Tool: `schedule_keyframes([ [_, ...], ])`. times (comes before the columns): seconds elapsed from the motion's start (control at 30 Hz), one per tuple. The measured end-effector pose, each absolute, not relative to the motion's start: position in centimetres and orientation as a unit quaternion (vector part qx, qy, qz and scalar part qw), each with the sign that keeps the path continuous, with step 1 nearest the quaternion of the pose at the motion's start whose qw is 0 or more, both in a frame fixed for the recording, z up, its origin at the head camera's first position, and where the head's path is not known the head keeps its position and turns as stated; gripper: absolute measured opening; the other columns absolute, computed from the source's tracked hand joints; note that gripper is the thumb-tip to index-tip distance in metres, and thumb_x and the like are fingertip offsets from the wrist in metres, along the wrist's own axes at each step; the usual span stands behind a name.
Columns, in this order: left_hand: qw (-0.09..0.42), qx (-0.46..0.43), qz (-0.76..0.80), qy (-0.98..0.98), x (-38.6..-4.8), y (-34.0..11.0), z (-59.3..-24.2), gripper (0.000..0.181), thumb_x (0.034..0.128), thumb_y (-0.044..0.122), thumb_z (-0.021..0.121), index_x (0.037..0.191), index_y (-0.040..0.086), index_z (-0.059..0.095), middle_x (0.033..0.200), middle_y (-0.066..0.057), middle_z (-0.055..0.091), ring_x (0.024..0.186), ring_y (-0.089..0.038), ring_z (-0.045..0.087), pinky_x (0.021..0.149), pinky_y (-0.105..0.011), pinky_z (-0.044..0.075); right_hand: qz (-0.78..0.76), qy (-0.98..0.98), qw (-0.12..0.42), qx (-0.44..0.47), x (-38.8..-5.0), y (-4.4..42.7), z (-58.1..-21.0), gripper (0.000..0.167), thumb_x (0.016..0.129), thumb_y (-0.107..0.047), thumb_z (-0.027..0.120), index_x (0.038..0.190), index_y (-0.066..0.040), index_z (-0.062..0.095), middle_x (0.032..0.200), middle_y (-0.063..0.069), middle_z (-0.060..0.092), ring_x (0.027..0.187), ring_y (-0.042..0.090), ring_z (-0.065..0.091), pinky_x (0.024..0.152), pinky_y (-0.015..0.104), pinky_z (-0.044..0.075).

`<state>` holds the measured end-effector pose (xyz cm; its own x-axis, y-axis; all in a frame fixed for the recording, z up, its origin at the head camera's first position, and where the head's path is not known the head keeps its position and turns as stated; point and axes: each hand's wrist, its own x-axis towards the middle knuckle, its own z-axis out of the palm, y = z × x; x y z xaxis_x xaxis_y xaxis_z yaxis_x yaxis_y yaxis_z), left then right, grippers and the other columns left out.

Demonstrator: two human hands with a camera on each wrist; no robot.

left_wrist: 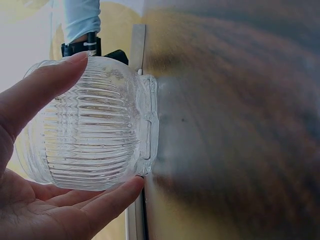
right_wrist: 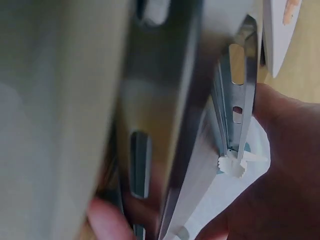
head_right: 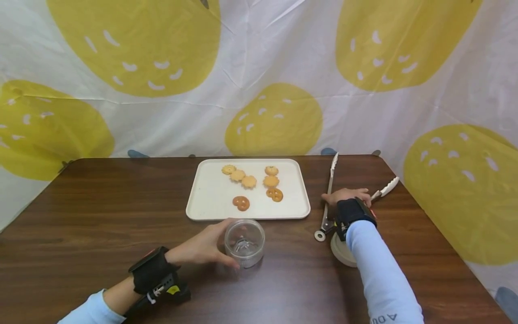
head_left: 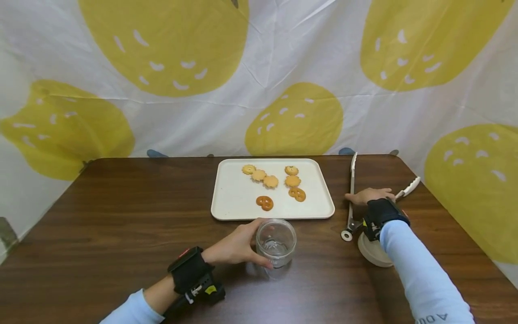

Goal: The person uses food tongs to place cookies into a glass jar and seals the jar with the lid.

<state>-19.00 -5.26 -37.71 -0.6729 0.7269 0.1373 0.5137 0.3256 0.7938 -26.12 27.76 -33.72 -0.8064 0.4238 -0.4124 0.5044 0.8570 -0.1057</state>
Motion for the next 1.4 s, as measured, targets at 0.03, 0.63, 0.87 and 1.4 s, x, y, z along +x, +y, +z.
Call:
schedule_keyframes([
  [0.03,0.123,0.386,0.434,0.804,-19.0,-5.2,-37.7,0.079,0.0630,0.023,0.081,0.127,0.007,0.039,0.118,-0.009,0.053,0.109,-0.022,0.049,0.090,-0.029,0.042,-0.116,0.943,0.192,0.245,-26.1,27.9,-33.7,0.089,0.086,-0.056,0.034,0.125,0.024,0.024,0.130,0.048,-0.008,0.117,0.061,0.013,0.101,0.058,0.019],
  [0.63,0.124,0.377,0.431,0.811,-19.0,-4.9,-37.5,0.080,0.0622,0.023,0.081,0.128,0.007,0.039,0.118,-0.007,0.054,0.109,-0.020,0.049,0.092,-0.031,0.041,-0.355,0.894,0.217,0.167,-24.6,31.9,-33.0,0.095,0.090,-0.040,0.034,0.113,0.030,-0.026,0.108,0.046,-0.043,0.117,0.058,0.021,0.091,0.052,0.040],
  [0.87,0.121,0.377,0.431,0.810,-19.0,-5.0,-37.6,0.080,0.0621,0.024,0.081,0.127,0.007,0.039,0.118,-0.008,0.054,0.109,-0.020,0.049,0.091,-0.030,0.041,-0.456,0.864,0.163,0.138,-22.9,32.1,-32.1,0.079,0.093,-0.029,0.033,0.120,0.029,-0.013,0.121,0.049,-0.011,0.077,0.030,0.060,0.070,0.036,0.054],
  [1.4,0.135,0.371,0.438,0.808,-18.9,-5.3,-37.7,0.080,0.0634,0.023,0.081,0.129,0.007,0.038,0.120,-0.009,0.052,0.110,-0.021,0.049,0.090,-0.030,0.043,-0.530,0.846,0.028,0.051,-19.6,28.4,-31.5,0.054,0.086,-0.015,0.047,0.127,0.011,0.021,0.098,0.015,0.043,0.085,0.022,0.048,0.071,0.034,0.038],
])
